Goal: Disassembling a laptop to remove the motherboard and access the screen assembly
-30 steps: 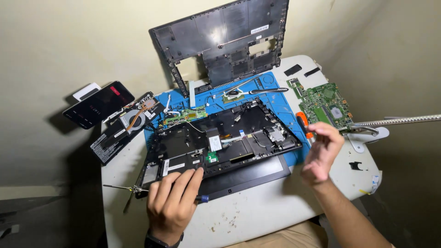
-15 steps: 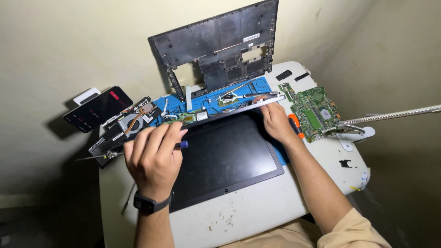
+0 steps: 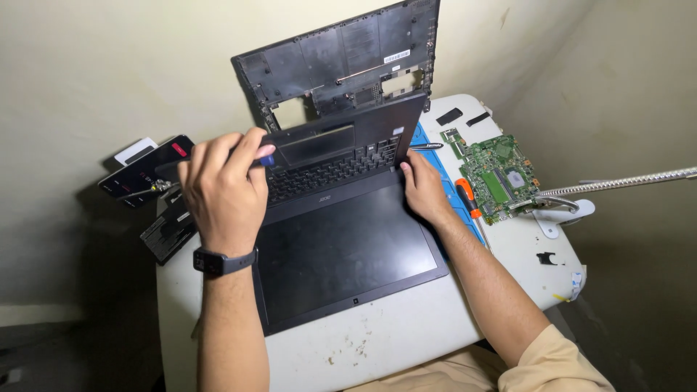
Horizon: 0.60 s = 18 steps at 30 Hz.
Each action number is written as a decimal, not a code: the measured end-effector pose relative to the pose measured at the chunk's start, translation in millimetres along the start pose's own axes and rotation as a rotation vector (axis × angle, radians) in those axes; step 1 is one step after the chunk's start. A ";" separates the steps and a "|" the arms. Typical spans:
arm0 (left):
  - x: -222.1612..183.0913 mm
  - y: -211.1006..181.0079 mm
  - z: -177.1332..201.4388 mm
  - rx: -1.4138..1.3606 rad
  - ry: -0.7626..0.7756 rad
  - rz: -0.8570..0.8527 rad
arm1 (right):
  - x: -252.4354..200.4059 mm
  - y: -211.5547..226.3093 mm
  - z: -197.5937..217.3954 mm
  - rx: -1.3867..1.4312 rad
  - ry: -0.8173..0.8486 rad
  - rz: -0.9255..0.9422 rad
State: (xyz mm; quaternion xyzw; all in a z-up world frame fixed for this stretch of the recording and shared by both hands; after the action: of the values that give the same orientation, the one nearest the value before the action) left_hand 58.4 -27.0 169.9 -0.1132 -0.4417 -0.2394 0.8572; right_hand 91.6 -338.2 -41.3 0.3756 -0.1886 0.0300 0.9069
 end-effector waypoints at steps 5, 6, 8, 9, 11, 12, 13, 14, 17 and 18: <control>9.0 23.2 -23.9 -0.015 0.023 0.012 | -1.0 20.9 4.3 -0.028 0.023 -0.034; 10.1 27.4 -28.3 -0.028 0.025 0.011 | -0.7 27.4 6.1 -0.034 0.019 -0.048; 9.3 25.5 -25.7 -0.039 0.031 0.023 | -1.7 30.2 6.2 -0.039 0.002 -0.038; 9.0 24.8 -24.8 -0.052 0.037 0.034 | -2.2 31.5 6.2 -0.045 -0.017 -0.029; 7.7 16.8 -15.3 -0.069 0.041 0.044 | -2.9 27.4 3.3 -0.046 -0.025 -0.039; 6.3 12.7 -10.8 -0.088 0.043 0.057 | -4.2 24.9 2.0 -0.049 -0.030 -0.048; 2.5 7.9 -6.5 -0.090 0.048 0.058 | -5.5 18.7 -0.4 -0.049 -0.028 -0.052; -0.8 3.4 -1.3 -0.091 0.023 0.037 | -5.0 13.7 -3.0 -0.059 -0.045 -0.017; -14.1 -13.3 15.7 -0.081 -0.018 0.007 | -5.6 9.2 -5.6 -0.070 -0.062 0.032; -19.6 -20.1 21.7 -0.071 -0.034 -0.001 | -7.4 9.1 -5.2 -0.073 -0.060 0.044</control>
State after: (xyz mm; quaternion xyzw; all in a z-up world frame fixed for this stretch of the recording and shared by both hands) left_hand 23.1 -29.4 166.3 -0.1474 -0.4475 -0.2534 0.8448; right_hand 84.6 -327.5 -41.3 0.3390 -0.2250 0.0316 0.9129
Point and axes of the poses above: each hand's wrist, its own x-axis towards the middle knuckle, its own z-axis out of the back of the hand, y = z × x, the point moved 2 cm from there along x, towards the middle knuckle, and after that the axes turned 7 degrees about -x, right-handed, at the moved point
